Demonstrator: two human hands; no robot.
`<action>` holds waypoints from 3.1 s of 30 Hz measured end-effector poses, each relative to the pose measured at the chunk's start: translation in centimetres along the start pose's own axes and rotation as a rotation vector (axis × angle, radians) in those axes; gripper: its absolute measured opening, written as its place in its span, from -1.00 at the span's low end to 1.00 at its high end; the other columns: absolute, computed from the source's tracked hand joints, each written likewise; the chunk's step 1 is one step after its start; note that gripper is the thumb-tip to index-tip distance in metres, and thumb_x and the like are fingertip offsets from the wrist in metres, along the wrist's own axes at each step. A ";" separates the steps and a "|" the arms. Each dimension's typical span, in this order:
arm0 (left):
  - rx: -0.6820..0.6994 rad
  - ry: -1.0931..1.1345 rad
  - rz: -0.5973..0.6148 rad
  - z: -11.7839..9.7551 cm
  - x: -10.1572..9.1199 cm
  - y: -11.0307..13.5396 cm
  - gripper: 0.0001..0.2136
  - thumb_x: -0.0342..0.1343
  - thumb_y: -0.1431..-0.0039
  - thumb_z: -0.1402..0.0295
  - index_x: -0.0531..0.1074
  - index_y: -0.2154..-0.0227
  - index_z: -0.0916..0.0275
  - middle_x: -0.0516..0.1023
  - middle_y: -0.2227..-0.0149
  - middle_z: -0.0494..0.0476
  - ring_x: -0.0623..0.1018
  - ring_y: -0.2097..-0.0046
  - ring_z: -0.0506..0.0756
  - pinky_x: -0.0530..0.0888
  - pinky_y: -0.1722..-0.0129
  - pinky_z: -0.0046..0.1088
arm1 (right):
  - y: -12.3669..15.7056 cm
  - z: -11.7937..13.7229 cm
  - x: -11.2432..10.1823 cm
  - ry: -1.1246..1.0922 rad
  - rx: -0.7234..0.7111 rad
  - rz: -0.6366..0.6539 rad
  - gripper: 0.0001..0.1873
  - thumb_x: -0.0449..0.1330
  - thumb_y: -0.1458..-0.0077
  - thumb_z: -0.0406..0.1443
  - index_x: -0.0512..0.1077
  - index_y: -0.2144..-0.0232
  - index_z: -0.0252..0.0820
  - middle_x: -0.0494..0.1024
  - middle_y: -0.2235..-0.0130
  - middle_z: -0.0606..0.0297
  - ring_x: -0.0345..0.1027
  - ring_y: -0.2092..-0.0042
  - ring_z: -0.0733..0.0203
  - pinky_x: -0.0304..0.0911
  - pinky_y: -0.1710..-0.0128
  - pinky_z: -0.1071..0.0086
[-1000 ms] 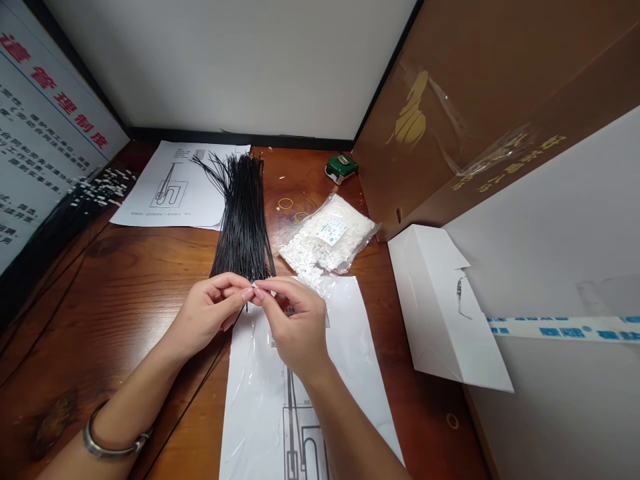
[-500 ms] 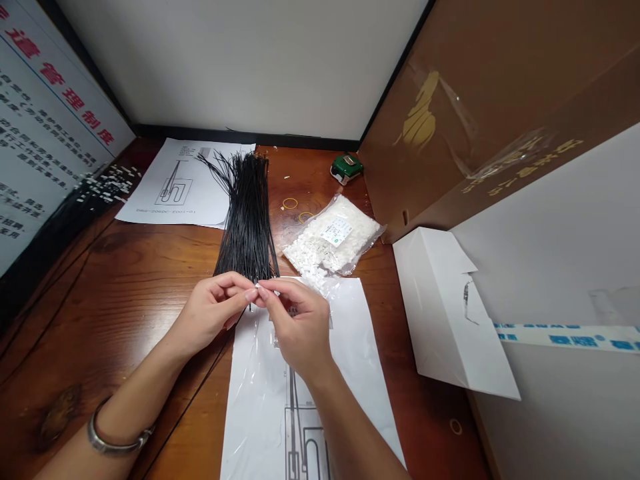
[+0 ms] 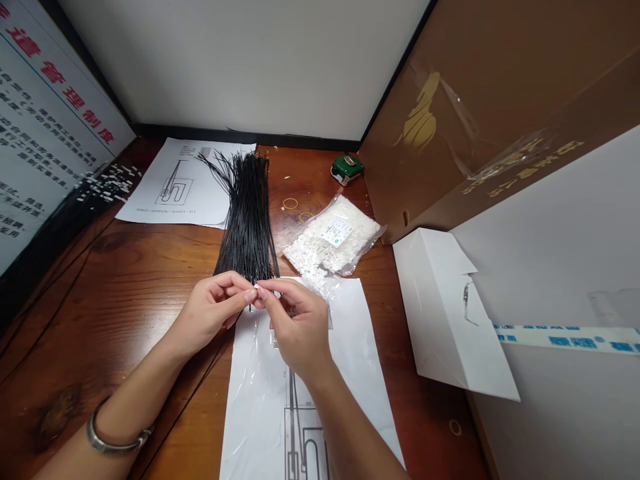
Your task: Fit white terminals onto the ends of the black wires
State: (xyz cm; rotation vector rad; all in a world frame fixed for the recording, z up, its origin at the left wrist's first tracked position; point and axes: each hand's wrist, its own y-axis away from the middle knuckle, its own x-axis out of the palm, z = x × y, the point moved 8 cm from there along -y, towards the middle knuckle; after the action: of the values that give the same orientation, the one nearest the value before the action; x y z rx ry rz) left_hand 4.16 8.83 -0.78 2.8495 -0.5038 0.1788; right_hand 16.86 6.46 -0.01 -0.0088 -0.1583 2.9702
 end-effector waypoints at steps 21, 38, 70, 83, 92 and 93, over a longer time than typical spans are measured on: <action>0.005 -0.047 0.005 0.1 0.1 0.0 -0.83 0.20 -0.10 0.27 0.46 0.44 0.28 0.55 0.47 0.05 0.42 0.51 -0.07 0.30 0.54 -0.56 | -0.2 -0.5 0.2 -0.020 0.074 0.036 -0.90 0.24 -0.04 -0.28 0.55 0.39 -0.16 0.53 0.50 0.36 0.34 0.59 0.38 0.37 0.61 0.44; -0.012 -0.042 0.006 0.3 0.0 0.0 -0.83 0.19 -0.09 0.28 0.43 0.47 0.29 0.54 0.50 0.05 0.32 0.56 -0.09 0.21 0.57 -0.56 | -0.1 0.9 0.1 0.211 -0.138 0.063 -0.88 0.19 -0.11 -0.35 0.54 0.35 -0.11 0.60 0.32 0.29 0.37 0.53 0.35 0.24 0.68 0.45; 0.008 -0.059 0.001 0.4 0.2 0.1 -0.88 0.16 -0.08 0.38 0.47 0.35 0.33 0.56 0.44 0.07 0.29 0.59 -0.13 0.19 0.66 -0.63 | 0.0 1.6 0.0 0.334 -0.269 0.032 -0.87 0.17 -0.12 -0.41 0.52 0.33 -0.14 0.61 0.31 0.26 0.49 0.38 0.25 0.37 0.54 0.39; -0.044 -0.082 -0.046 1.0 0.0 -0.1 -0.85 0.17 -0.08 0.32 0.45 0.41 0.34 0.39 0.62 -0.05 0.24 0.63 -0.13 0.13 0.66 -0.62 | -0.1 0.8 -0.4 0.191 -0.182 0.012 -0.90 0.20 -0.11 -0.38 0.51 0.33 -0.14 0.55 0.35 0.30 0.44 0.38 0.30 0.34 0.52 0.42; -0.055 -0.110 -0.085 0.9 -0.1 -0.1 -0.84 0.17 -0.07 0.30 0.44 0.43 0.32 0.29 0.65 -0.10 0.21 0.63 -0.12 0.11 0.66 -0.60 | -0.4 -0.4 -0.4 -0.013 0.013 0.007 -0.97 0.24 -0.03 -0.35 0.50 0.40 -0.16 0.52 0.40 0.32 0.38 0.45 0.35 0.27 0.55 0.46; -0.056 -0.116 -0.086 0.9 -0.1 -0.1 -0.84 0.17 -0.07 0.30 0.45 0.43 0.32 0.29 0.65 -0.10 0.21 0.62 -0.12 0.10 0.66 -0.60 | -0.5 -0.4 -0.4 -0.021 0.028 0.009 -0.98 0.25 -0.03 -0.35 0.49 0.41 -0.16 0.52 0.41 0.32 0.38 0.46 0.35 0.27 0.55 0.46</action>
State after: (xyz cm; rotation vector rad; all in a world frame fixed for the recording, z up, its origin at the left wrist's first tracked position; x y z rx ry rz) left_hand 4.15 8.72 -1.72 2.8314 -0.4012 -0.0153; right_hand 17.30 6.89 -0.37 0.0251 -0.1193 2.9816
